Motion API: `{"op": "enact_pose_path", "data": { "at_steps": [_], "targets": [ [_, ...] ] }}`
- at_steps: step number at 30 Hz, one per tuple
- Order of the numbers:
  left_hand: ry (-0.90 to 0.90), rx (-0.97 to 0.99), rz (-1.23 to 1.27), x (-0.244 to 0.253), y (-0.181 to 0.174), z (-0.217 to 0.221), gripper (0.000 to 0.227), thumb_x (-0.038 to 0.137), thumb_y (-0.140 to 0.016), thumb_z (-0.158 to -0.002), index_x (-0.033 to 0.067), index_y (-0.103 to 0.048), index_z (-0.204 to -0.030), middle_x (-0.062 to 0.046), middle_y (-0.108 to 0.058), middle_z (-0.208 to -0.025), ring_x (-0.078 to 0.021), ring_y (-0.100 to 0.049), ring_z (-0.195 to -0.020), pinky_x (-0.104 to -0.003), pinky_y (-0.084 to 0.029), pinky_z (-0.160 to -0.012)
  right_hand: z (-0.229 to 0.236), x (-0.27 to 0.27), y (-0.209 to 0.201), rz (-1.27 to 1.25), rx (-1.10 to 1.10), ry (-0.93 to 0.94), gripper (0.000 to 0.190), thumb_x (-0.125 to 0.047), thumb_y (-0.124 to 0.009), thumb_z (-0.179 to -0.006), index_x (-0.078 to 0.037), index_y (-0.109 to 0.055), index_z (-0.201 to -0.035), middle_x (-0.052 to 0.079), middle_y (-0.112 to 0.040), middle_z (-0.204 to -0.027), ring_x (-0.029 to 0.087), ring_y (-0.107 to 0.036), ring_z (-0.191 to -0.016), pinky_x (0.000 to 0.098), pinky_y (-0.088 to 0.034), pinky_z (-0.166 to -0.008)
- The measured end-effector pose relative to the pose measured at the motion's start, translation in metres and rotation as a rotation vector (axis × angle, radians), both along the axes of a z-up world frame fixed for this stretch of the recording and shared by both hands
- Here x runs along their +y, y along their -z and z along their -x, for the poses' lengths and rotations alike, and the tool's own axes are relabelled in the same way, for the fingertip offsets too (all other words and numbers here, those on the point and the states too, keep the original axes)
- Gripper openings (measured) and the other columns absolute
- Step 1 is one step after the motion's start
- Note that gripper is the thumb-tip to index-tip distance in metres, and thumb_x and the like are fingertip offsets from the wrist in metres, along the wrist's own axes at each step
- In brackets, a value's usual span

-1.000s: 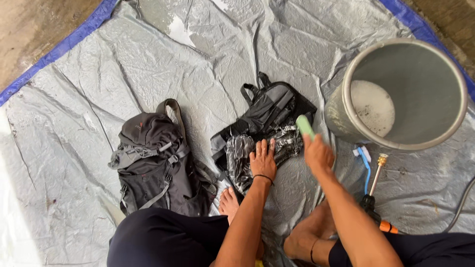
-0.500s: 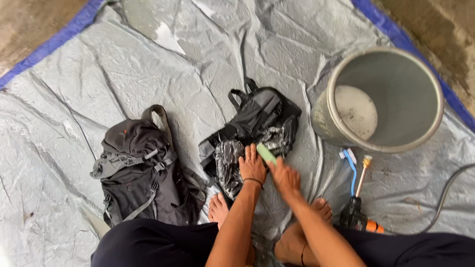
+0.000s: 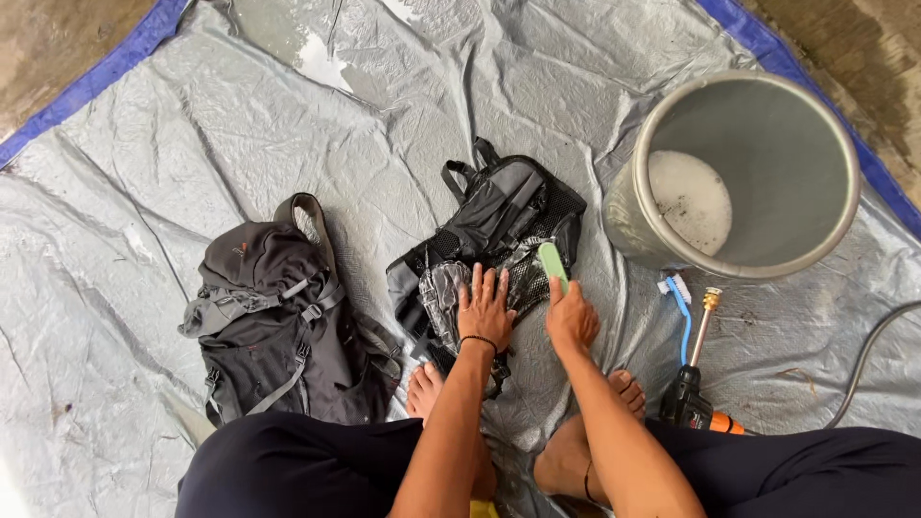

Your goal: The person scrubs a black backpack with a brush and soapy water while it is placed on a silver tarp.

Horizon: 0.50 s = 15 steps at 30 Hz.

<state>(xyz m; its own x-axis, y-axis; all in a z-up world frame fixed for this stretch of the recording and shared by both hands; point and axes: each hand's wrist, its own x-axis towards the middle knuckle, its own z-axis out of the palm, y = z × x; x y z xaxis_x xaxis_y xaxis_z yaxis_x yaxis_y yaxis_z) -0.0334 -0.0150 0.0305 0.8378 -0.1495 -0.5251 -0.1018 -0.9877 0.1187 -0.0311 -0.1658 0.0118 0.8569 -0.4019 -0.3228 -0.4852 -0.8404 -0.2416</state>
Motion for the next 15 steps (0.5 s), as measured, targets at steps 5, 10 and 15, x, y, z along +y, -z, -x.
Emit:
{"op": "enact_pose_path", "data": {
  "at_steps": [5,10,15],
  "targets": [
    [-0.120,0.060,-0.177,0.026,-0.001,0.015,0.115,0.083,-0.039,-0.098,0.0122,0.007,-0.176,-0.009,0.013,-0.184,-0.0297,0.020,-0.167,-0.064,0.015,-0.131,0.045,0.040,0.019,-0.016,0.033,-0.255,0.060,-0.068,-0.035,-0.111,-0.017,-0.064,-0.124,0.024,-0.080,-0.089,0.044,-0.081,-0.094,0.0585,-0.063,-0.087],
    [-0.075,0.097,-0.249,0.026,-0.008,0.023,0.149,0.099,-0.051,-0.075,0.0096,0.015,-0.174,-0.008,0.020,-0.183,-0.0305,0.025,-0.166,-0.064,0.015,-0.131,0.020,0.015,0.005,0.152,-0.009,-0.396,0.068,-0.070,-0.035,-0.110,-0.016,-0.065,-0.137,0.020,-0.079,-0.082,0.040,-0.083,-0.086,0.0561,-0.064,-0.081],
    [-0.122,0.032,-0.207,0.023,-0.006,0.021,0.151,0.091,-0.062,-0.074,0.0112,0.020,-0.173,-0.010,0.026,-0.181,-0.0316,0.029,-0.164,-0.069,0.016,-0.129,0.061,0.030,0.026,0.293,-0.383,-0.580,0.055,-0.070,-0.055,-0.102,-0.017,-0.069,-0.106,0.015,-0.067,-0.060,0.034,-0.077,-0.059,0.0425,-0.062,-0.055]
  ]
}}
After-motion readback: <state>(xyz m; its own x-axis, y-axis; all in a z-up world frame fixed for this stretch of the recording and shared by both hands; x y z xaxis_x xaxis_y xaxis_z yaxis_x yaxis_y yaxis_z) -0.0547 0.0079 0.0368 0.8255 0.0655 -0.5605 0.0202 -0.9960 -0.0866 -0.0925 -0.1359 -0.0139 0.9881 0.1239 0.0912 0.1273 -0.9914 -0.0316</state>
